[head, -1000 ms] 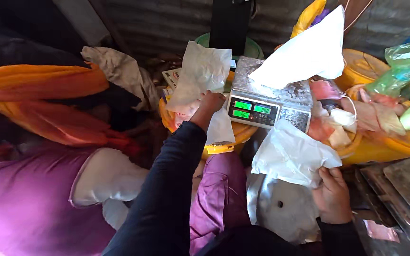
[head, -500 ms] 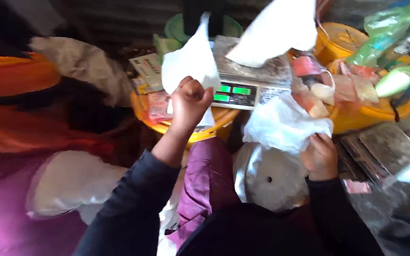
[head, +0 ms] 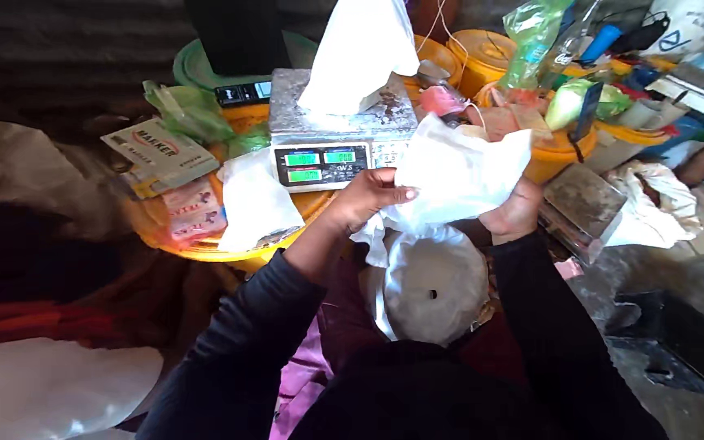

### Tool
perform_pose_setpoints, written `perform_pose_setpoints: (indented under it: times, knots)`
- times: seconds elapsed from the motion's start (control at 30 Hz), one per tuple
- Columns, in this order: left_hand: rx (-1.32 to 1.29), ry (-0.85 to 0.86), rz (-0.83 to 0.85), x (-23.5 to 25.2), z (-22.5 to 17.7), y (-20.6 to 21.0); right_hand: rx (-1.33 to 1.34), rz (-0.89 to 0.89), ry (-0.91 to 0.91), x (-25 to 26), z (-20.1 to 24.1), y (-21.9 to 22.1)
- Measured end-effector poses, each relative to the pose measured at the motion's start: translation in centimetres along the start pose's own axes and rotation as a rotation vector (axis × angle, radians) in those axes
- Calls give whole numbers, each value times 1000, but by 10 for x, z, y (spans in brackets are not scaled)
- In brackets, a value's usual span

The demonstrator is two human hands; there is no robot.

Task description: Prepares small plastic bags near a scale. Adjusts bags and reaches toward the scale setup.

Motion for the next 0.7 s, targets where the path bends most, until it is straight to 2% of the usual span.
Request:
perform_pose_setpoints:
  times: [0.1,0.23,0.43,0.47,0.53,0.6,0.63,0.7]
  knots:
    - [-26,53,-41,1,3,6,17,-34,-78,1,12,-6]
    - [-74,111,-36,-4,10,8,61,-43,-89,2,15,-7]
    - [-146,270,-35,-8,10,-4,38,-24,-142,9,23,1]
    - [-158,279,-47,-9,7,-6,42,-75,-172,13,30,1]
    - [-139,273,-75,-12,-3,-8,64,-339,-243,23,43,0]
    - [-94,249,-50,-14,-13,-11,-53,-447,-338,33,53,2]
    - [-52,241,-18,-14,-18,-11,-180,-419,-383,35,56,9]
    - [80,248,66,-12,-28,-6,-530,-170,-413,34,56,29]
Point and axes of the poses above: each hand's wrist, its own x-axis towards the middle knuckle, its own y-axis out of the palm, z = x × y, the point moved 1 cm from there along x, towards the middle knuckle, and after that the axes turned 1 degree about -y, right-handed, at the moved point
